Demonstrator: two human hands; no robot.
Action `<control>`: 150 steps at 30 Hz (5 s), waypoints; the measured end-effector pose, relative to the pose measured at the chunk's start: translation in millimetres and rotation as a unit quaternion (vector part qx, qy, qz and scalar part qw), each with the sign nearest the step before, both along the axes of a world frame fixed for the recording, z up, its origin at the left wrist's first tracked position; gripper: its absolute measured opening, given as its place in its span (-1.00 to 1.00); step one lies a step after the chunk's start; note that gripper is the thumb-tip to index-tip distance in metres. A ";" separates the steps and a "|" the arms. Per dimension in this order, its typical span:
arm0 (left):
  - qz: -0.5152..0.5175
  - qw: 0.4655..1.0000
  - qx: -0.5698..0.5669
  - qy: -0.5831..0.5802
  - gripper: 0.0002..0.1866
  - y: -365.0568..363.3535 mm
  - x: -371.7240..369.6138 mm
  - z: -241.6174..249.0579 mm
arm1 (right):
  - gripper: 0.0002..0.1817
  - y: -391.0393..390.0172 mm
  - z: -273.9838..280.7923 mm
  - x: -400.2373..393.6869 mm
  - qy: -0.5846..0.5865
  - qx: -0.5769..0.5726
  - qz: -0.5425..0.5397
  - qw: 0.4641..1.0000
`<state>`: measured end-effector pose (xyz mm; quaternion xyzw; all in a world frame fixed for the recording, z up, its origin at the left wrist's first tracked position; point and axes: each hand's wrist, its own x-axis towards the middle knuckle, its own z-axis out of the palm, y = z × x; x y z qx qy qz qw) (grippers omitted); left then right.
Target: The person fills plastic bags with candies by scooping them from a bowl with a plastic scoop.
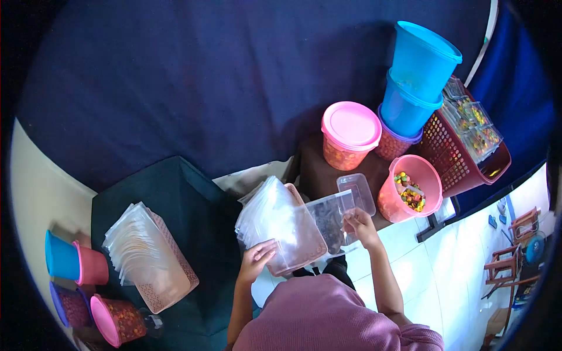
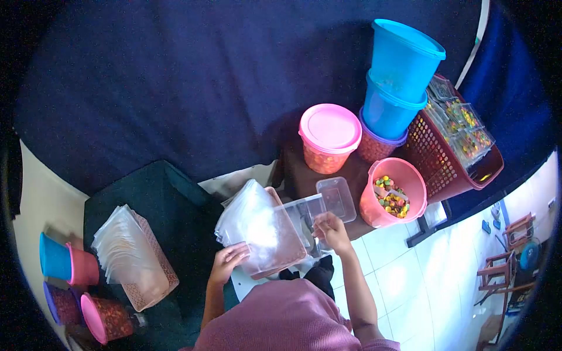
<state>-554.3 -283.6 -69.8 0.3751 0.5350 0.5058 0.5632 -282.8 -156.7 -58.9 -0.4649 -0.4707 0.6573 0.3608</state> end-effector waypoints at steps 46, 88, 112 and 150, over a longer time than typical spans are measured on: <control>0.129 0.982 0.083 0.113 -0.76 89.3 280.5 34.7 | -0.74 42.5 19.4 158.4 -0.035 0.088 0.164 0.982; -0.086 0.887 0.324 0.318 0.01 43.1 240.9 24.7 | -0.51 -37.9 67.5 139.8 -0.365 0.130 0.177 0.905; 0.141 0.921 0.295 0.214 -0.15 99.9 305.8 27.3 | -0.66 210.7 -47.3 237.6 -0.690 0.200 0.388 0.577; -0.016 0.925 0.245 0.290 -0.16 151.8 247.5 37.5 | -0.57 186.3 -81.7 195.2 -0.761 0.329 0.245 0.502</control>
